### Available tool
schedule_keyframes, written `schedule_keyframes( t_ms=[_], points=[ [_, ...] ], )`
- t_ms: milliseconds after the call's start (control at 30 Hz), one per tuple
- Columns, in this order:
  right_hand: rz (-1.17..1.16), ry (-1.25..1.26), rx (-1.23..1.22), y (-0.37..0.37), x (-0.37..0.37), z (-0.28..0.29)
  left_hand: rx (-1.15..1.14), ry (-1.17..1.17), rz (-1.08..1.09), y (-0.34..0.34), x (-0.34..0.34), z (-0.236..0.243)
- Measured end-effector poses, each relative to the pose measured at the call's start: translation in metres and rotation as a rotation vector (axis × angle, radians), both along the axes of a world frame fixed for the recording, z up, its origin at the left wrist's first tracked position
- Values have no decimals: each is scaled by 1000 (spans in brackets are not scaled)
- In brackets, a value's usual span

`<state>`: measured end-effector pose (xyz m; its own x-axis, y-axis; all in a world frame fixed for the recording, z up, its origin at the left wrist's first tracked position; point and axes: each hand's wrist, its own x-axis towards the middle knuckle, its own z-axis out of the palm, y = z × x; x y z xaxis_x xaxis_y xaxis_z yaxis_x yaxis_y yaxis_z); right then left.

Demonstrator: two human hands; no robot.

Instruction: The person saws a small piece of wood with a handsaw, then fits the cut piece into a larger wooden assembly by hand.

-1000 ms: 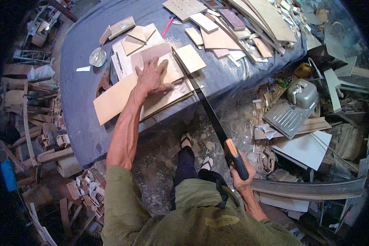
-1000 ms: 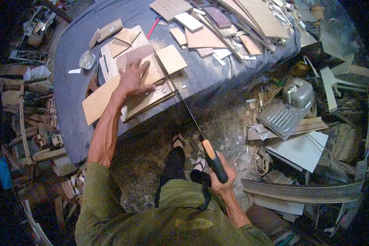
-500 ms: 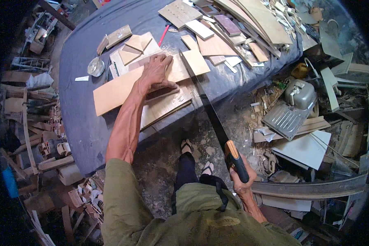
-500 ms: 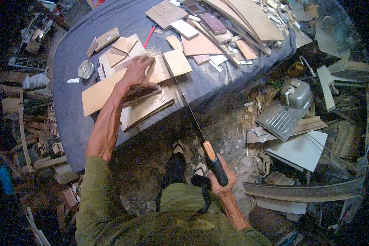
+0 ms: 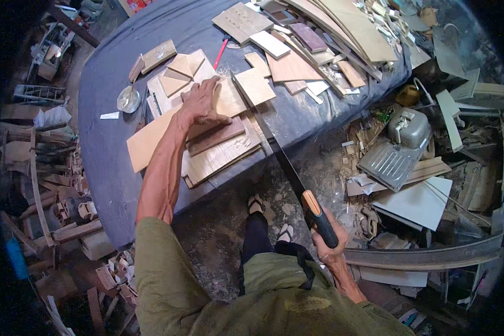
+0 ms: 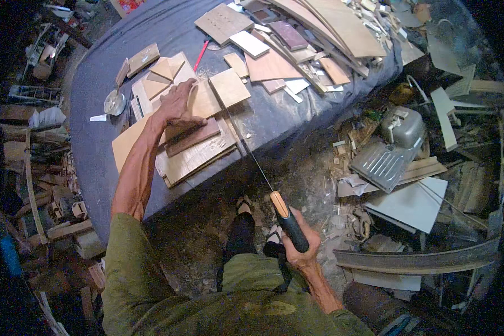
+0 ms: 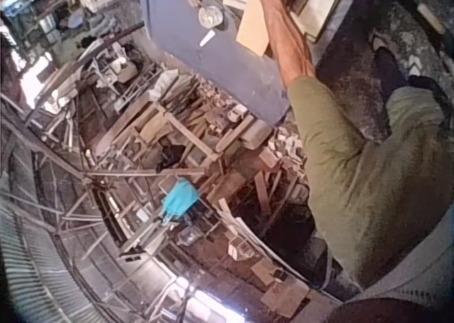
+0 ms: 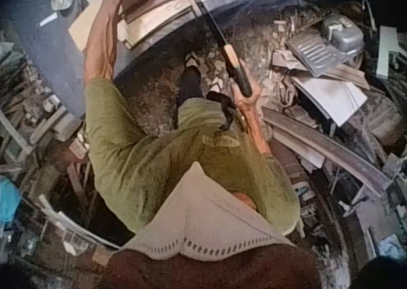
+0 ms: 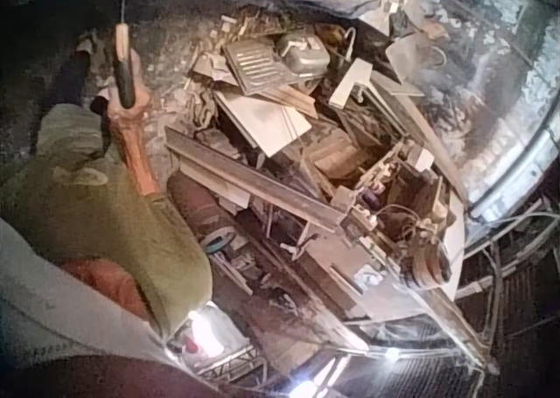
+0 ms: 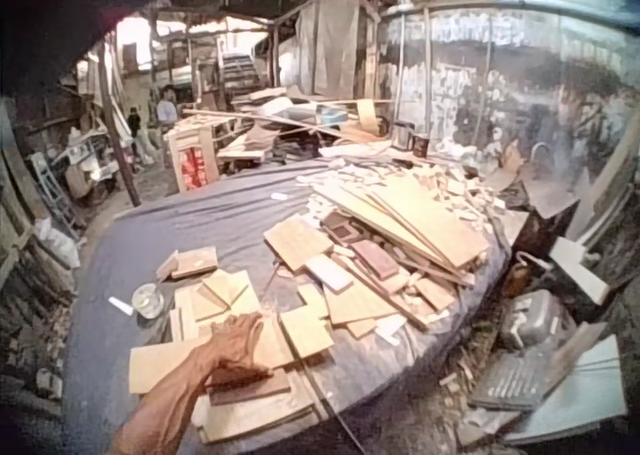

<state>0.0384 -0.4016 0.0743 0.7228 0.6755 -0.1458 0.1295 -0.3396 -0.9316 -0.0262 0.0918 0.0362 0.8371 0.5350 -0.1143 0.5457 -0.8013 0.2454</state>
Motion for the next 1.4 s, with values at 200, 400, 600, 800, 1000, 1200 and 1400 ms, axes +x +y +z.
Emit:
schedule_keyframes(
  t_ms=[200,400,600,800,1000,1200,1400],
  points=[
    [65,-64,19,0,3,0,37,58,115,-18,-20,8],
    [92,-105,90,-4,1,-1,53,12,64,-23,-25,14],
    [70,-24,31,-1,-2,5,15,110,95,-31,-22,0],
    [92,-32,93,-5,-3,-18,141,-185,580,-71,19,-28],
    [104,-28,50,-3,-4,1,263,-252,632,-78,27,-28],
    [58,-141,52,-1,-6,7,257,-263,609,-77,24,-33],
    [90,-85,22,-22,-9,20,263,-308,639,-77,27,-32]
  ],
)
